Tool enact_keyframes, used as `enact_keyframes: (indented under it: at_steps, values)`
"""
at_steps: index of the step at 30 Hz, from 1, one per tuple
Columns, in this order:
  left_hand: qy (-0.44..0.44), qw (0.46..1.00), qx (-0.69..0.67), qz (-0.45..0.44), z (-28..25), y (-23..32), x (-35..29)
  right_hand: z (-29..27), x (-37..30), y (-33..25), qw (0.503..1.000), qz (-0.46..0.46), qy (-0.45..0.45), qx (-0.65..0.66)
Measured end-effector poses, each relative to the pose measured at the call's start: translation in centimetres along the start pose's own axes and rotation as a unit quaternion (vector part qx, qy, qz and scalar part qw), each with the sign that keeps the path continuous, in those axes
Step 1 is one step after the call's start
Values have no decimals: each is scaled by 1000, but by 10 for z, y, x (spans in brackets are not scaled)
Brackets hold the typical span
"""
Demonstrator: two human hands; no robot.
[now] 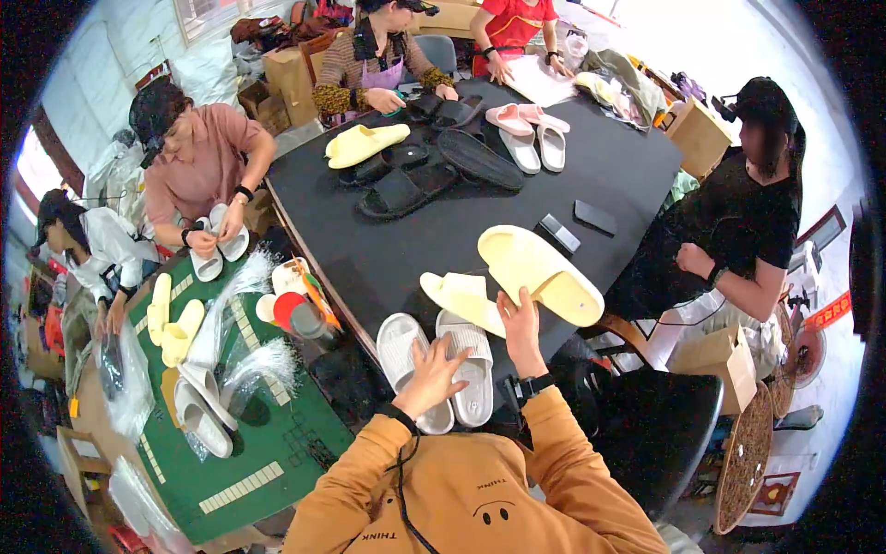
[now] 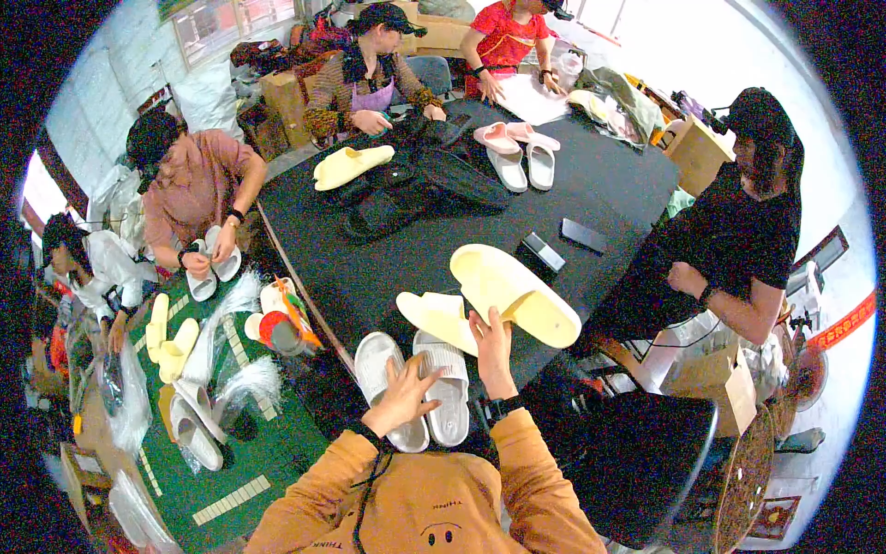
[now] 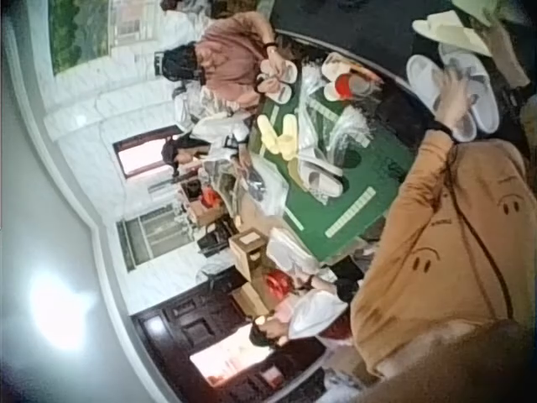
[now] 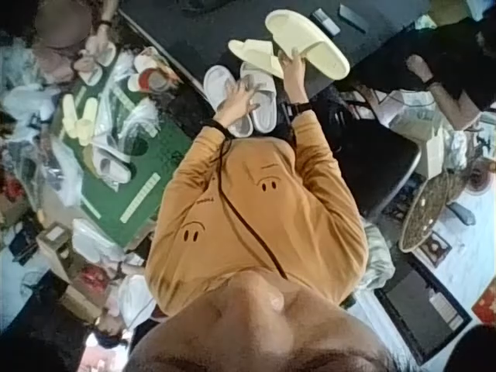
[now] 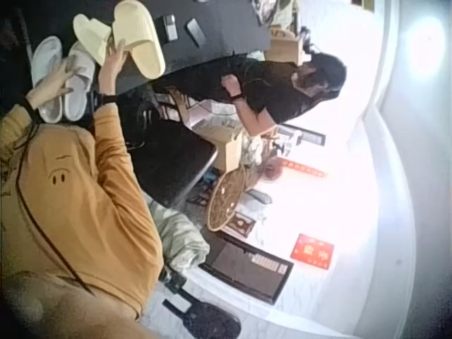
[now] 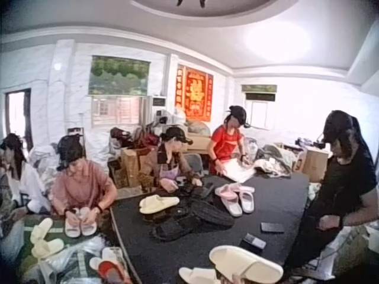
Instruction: Manually assembling and inspecting slippers by attaching straps to soles and trimming materials.
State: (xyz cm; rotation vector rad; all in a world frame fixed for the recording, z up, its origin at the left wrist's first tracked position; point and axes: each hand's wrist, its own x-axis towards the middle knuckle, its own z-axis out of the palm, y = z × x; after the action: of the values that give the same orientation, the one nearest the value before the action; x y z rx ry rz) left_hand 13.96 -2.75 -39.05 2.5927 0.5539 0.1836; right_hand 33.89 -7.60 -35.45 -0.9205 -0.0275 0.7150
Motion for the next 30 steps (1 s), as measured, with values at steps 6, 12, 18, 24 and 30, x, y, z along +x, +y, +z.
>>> enact_keyframes:
  at_steps: [6,12,18,24,30]
  values:
    - [-13,999,16,29,5,-4,3,-7,36,-7,993,119,-19,0]
    - [-12,999,32,39,-1,1,-1,-39,41,18,880,-42,-43,-470]
    - [8,998,34,55,-2,-1,-2,-58,44,30,764,-115,-127,-622]
    - [11,998,52,44,6,0,1,-50,75,45,723,-183,-243,-620]
    - [35,997,55,45,11,-2,-1,-44,77,46,660,-111,-163,-725]
